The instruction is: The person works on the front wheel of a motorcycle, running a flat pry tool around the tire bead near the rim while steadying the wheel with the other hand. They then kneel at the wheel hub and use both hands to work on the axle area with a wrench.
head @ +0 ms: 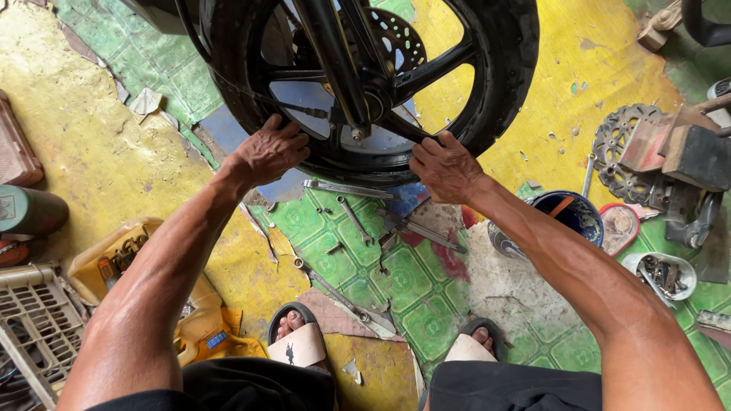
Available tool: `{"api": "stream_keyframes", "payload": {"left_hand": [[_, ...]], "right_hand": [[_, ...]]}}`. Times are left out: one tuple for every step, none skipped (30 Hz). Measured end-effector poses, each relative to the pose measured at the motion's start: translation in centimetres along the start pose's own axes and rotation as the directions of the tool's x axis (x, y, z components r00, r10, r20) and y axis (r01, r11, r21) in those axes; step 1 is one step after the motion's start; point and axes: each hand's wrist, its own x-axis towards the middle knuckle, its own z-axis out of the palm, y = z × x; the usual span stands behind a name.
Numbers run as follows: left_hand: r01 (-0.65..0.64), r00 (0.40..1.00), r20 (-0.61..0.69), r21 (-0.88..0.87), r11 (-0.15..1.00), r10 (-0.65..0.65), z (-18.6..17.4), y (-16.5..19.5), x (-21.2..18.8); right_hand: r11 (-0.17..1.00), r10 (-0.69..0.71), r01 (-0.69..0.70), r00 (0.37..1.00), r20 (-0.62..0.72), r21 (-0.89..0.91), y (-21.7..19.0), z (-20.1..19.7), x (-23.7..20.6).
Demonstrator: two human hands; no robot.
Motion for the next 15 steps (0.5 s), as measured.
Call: {"api": "stream_keyframes", "payload": {"left_hand": [[0.003, 1.000, 0.005, -0.006, 1.000, -0.003, 0.0, 0.0, 0.1], [0.031, 0.998, -0.053, 0.003, 1.000, -0.031, -0.1, 0.2, 0.0], [0.058, 0.993, -0.108, 0.005, 0.998, -0.058, -0.1, 0.7, 0.0], [0.094, 0.981, -0.171, 0.017, 0.995, -0.090, -0.2, 0.9, 0.1], [0.102, 0.989, -0.115, 0.059, 0.993, -0.095, -0.3, 1.3, 0.2], [0.106, 0.993, -0.052, 0.093, 0.990, -0.101, -0.2, 2.0, 0.3], [0.107, 0.994, 0.014, 0.126, 0.986, -0.109, -0.1, 2.7, 0.3], [0.121, 0.993, -0.009, 0.128, 0.984, -0.121, 0.1, 3.1, 0.2], [0.134, 0.991, -0.036, 0.130, 0.982, -0.130, 0.3, 3.7, 0.3], [0.147, 0.988, -0.068, 0.133, 0.980, -0.139, 0.5, 4.0, 0.5], [0.152, 0.986, -0.090, 0.121, 0.981, -0.142, 0.8, 4.3, 0.8], [0.159, 0.983, -0.109, 0.107, 0.982, -0.147, 1.0, 4.6, 1.0], [0.165, 0.980, -0.126, 0.096, 0.982, -0.152, 1.2, 4.8, 1.3], [0.170, 0.975, -0.159, 0.085, 0.982, -0.155, 1.3, 5.0, 1.6], [0.173, 0.969, -0.194, 0.073, 0.982, -0.157, 1.4, 5.2, 1.9]], "right_hand": [[1.000, 0.003, -0.003, 1.000, 0.031, -0.010, 0.0, 0.0, 0.0], [1.000, 0.006, -0.005, 0.998, 0.063, -0.014, -0.1, 0.0, 0.0], [1.000, 0.017, -0.017, 0.999, 0.051, 0.016, -0.2, -0.1, 0.0], [0.999, 0.028, -0.029, 0.999, 0.029, 0.031, -0.2, -0.2, 0.1], [0.998, 0.040, -0.040, 0.999, 0.007, 0.046, -0.2, -0.3, 0.1], [0.997, 0.039, -0.040, 0.999, 0.014, 0.061, -0.2, -0.4, 0.1], [0.996, 0.038, -0.040, 0.999, 0.020, 0.078, -0.1, -0.5, 0.1], [0.995, 0.041, -0.043, 0.999, 0.025, 0.094, 0.1, -0.6, 0.1], [0.995, 0.039, -0.042, 0.999, 0.030, 0.094, 0.2, -0.7, 0.1], [0.995, 0.039, -0.042, 0.999, 0.037, 0.090, 0.5, -0.9, 0.0], [0.995, 0.041, -0.045, 0.998, 0.045, 0.086, 0.6, -1.0, 0.0], [0.996, 0.036, -0.041, 0.997, 0.066, 0.075, 0.8, -1.1, -0.1], [0.997, 0.032, -0.037, 0.996, 0.083, 0.066, 0.9, -1.1, -0.1], [0.998, 0.030, -0.035, 0.994, 0.101, 0.056, 1.0, -1.2, -0.1], [0.998, 0.034, -0.040, 0.994, 0.108, 0.053, 1.0, -1.2, -0.1]]}}
